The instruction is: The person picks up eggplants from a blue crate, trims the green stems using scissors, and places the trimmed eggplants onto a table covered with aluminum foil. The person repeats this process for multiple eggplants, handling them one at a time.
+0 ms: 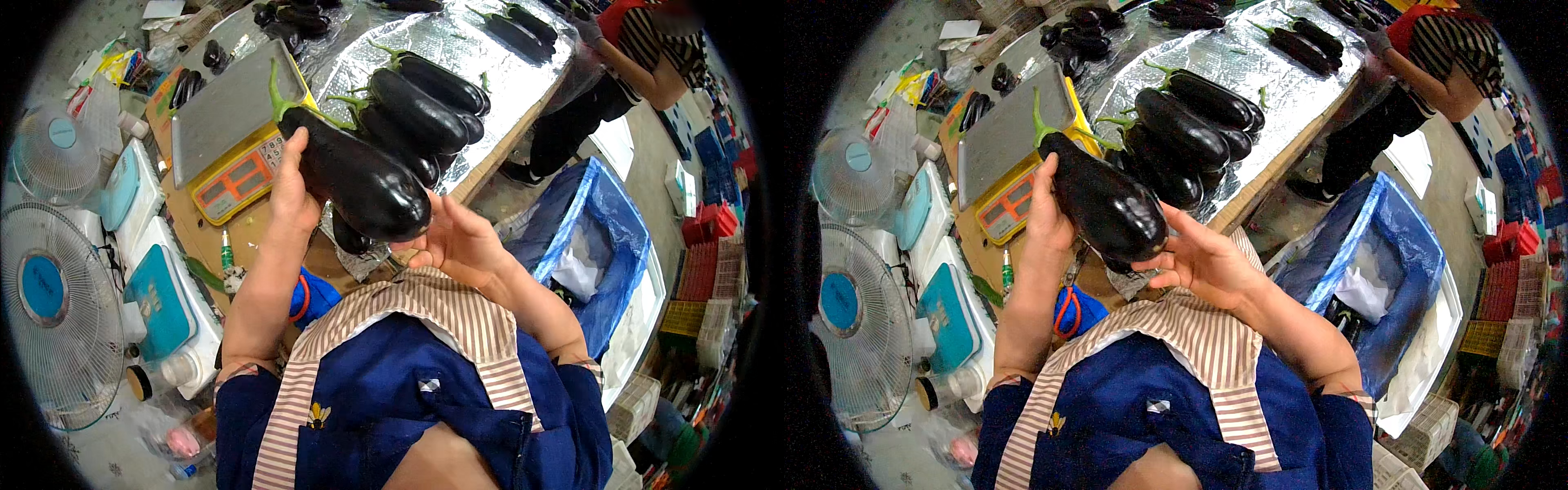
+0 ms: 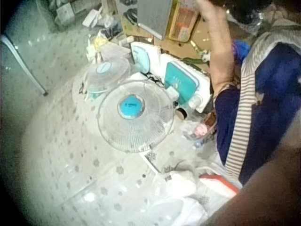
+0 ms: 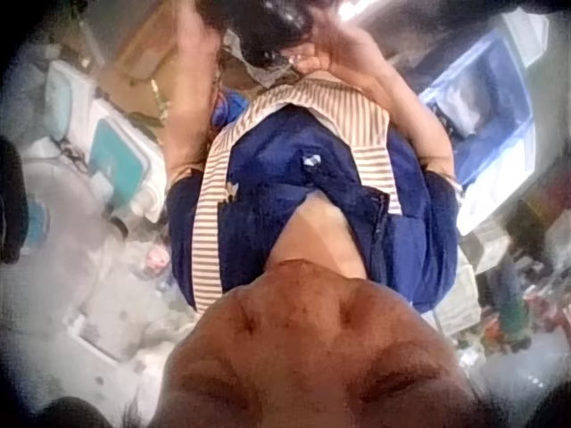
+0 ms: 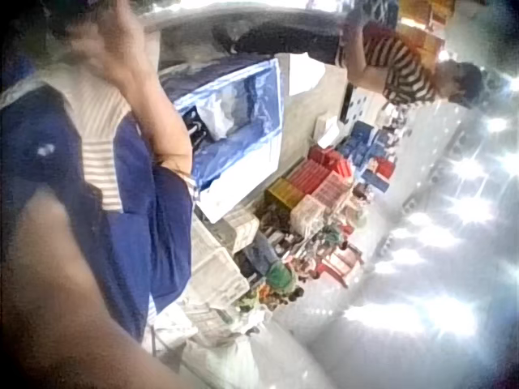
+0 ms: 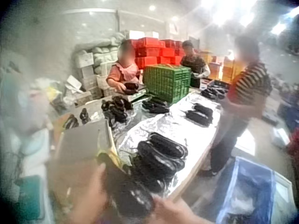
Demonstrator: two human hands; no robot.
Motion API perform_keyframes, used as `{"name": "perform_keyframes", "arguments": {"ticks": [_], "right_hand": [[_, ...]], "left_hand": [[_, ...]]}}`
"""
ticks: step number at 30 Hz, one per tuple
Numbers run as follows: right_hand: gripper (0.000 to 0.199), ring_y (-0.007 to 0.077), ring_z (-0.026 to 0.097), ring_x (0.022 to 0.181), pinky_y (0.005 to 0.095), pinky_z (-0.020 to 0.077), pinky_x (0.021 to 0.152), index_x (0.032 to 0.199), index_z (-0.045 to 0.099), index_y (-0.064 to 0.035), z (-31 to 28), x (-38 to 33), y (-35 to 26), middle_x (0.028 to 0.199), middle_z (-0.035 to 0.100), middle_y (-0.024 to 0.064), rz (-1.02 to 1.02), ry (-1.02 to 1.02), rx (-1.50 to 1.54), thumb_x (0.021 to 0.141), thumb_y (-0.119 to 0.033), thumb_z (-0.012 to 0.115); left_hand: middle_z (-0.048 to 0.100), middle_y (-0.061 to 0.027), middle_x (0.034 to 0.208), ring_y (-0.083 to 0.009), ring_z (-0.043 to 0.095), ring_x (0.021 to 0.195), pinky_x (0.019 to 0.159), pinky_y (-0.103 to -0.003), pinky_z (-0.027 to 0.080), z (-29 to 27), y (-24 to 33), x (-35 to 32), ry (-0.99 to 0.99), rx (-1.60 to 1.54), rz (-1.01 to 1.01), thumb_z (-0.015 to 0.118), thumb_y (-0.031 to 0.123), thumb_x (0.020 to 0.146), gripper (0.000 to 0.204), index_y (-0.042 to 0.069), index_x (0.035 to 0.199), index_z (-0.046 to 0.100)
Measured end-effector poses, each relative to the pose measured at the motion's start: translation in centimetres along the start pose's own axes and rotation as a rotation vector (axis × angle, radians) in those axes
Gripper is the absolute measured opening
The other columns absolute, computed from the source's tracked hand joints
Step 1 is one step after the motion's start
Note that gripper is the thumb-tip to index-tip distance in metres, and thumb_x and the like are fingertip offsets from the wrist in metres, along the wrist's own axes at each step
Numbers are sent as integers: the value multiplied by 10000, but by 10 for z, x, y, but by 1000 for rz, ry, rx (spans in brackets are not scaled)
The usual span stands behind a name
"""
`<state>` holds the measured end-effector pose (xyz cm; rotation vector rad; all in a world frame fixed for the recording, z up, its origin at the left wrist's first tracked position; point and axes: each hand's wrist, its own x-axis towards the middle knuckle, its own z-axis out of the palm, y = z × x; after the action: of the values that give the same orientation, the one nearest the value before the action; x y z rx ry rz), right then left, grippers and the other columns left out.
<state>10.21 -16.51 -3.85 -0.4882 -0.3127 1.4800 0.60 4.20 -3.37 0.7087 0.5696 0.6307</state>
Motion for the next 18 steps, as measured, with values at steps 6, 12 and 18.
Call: {"name": "perform_keyframes", "arguments": {"ticks": [6,12,18], "right_hand": [[728,237,588,954,283,549,697,1383,249,-134,27,-1,-4,1163,516,136,-75,137,-192,786,-177,664],[726,173,578,901,272,524,676,1371,255,-152,40,3,-5,1081,520,67,-99,155,-255,783,-208,677],[728,161,564,912,277,517,699,1370,248,-148,33,3,-3,1131,480,62,-90,165,-196,787,-228,676]], "left_hand": [[627,-96,968,-238,602,894,835,-389,477,-2,6,3,-84,-110,-151,520,402,835,377,67,1000,573],[627,-117,962,-259,606,889,835,-401,479,2,10,-1,-179,-88,-207,454,456,836,447,50,979,574],[616,-158,975,-291,601,915,847,-413,478,9,6,-6,-206,-90,-61,424,465,833,514,5,1029,541]]}}
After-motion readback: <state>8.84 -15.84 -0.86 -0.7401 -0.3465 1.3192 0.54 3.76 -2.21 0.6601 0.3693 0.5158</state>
